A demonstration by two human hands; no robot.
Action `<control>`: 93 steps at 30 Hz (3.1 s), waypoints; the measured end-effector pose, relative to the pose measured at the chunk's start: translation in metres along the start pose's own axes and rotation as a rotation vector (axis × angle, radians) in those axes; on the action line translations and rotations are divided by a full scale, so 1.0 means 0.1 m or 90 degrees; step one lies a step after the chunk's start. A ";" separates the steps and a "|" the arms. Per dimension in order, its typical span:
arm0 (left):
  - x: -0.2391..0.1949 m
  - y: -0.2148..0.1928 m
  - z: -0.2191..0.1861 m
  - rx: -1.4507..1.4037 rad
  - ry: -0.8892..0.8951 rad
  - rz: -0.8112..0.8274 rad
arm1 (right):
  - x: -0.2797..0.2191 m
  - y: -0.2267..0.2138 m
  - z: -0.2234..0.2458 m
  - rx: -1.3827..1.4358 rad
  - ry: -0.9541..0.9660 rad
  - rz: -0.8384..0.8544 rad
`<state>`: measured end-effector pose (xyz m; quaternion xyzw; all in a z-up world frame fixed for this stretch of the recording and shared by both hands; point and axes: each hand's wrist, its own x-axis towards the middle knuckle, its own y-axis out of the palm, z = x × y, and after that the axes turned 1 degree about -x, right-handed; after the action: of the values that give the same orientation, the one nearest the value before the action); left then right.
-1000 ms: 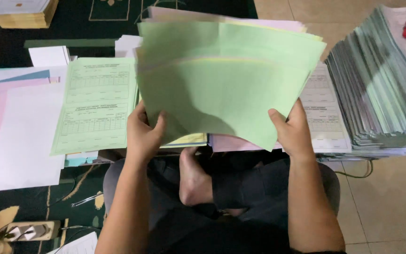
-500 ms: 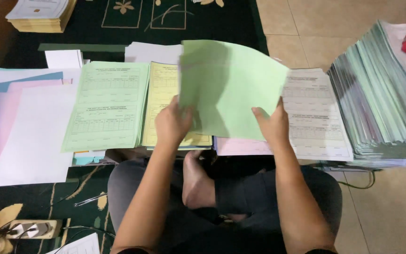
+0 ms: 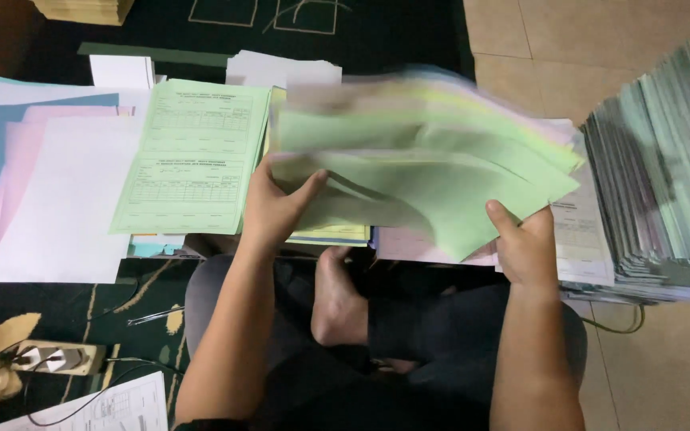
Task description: Sorting, aligning, and stapling multi-colored paper documents into organized sets.
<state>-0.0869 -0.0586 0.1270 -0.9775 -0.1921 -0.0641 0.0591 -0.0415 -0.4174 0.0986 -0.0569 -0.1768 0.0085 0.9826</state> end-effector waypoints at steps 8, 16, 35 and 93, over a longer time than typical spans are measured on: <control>0.36 0.09 0.45 0.217 -0.010 0.033 | 0.40 0.26 -0.13 -0.206 0.086 -0.015; 0.14 0.87 0.49 0.534 0.288 0.045 | 0.41 0.70 -0.20 -0.493 0.030 0.097; 0.54 0.22 0.88 0.257 -0.041 0.120 | 0.32 0.24 -0.53 -0.231 0.212 -0.050; 0.32 0.78 0.63 0.439 0.215 0.092 | 0.48 0.93 -0.14 -0.525 -0.056 0.124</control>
<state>-0.0215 -0.1094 0.0623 -0.8869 -0.1203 -0.1515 0.4194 0.0089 -0.3249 0.0915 -0.4609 -0.2006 0.0321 0.8639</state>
